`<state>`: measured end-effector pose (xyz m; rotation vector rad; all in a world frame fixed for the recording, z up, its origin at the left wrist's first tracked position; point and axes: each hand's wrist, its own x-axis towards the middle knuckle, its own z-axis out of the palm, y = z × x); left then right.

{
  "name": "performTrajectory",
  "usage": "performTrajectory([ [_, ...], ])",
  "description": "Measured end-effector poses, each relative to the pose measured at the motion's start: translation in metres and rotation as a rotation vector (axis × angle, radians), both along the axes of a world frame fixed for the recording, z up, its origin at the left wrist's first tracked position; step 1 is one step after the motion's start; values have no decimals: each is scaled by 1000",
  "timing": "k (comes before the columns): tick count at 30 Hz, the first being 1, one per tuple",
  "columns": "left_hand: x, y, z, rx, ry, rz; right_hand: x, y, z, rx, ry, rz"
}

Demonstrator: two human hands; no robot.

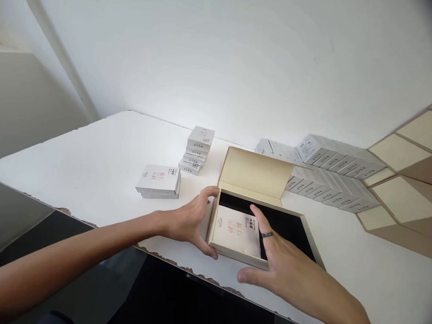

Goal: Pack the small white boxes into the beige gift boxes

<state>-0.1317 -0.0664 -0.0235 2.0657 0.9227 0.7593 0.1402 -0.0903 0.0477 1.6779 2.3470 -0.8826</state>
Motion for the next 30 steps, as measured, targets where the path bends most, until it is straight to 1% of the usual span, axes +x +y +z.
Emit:
performTrajectory([
  [2, 3, 0, -2, 13, -4, 13, -3, 2, -6, 27, 12, 19],
  [4, 5, -2, -1, -7, 7, 19, -5, 4, -12, 81, 15, 15],
  [6, 0, -8, 7, -9, 45, 24, -5, 6, -15, 112, 22, 12],
  [7, -5, -12, 13, 18, 62, 40, -5, 6, -15, 120, 26, 14],
  [9, -23, -21, 32, 150, 63, 112, -4, 7, -15, 132, 24, 17],
  [11, -50, -29, 52, 309, 50, 258, -3, 7, -13, 130, 16, 14],
  [12, -65, -32, 61, 343, 82, 352, -2, 7, -12, 125, 16, 13],
  [13, -80, -32, 68, 319, 172, 446, -2, 7, -12, 119, 17, 13],
  [14, -94, -31, 73, 261, 291, 507, -3, 7, -11, 114, 17, 14],
  [15, -106, -29, 75, 186, 415, 532, -3, 7, -11, 113, 14, 16],
  [17, -125, -21, 76, 21, 626, 522, -3, 8, -13, 118, -5, 21],
  [18, -131, -16, 74, -55, 687, 505, -2, 8, -15, 128, -16, 25],
  [19, -135, -12, 71, -123, 718, 494, 0, 7, -17, 150, -23, 29],
  [21, -139, -6, 67, -222, 702, 475, 7, 5, -22, 223, -13, 25],
  [23, -141, -6, 64, -248, 626, 461, 19, 1, -23, 316, 30, -8],
  [26, -140, -12, 63, -196, 513, 491, 34, -7, -17, 433, 126, -69],
  [28, -138, -16, 63, -180, 492, 504, 38, -12, -11, 499, 188, -82],
  [30, -134, -18, 63, -202, 512, 486, 36, -14, -6, 551, 235, -57],
])
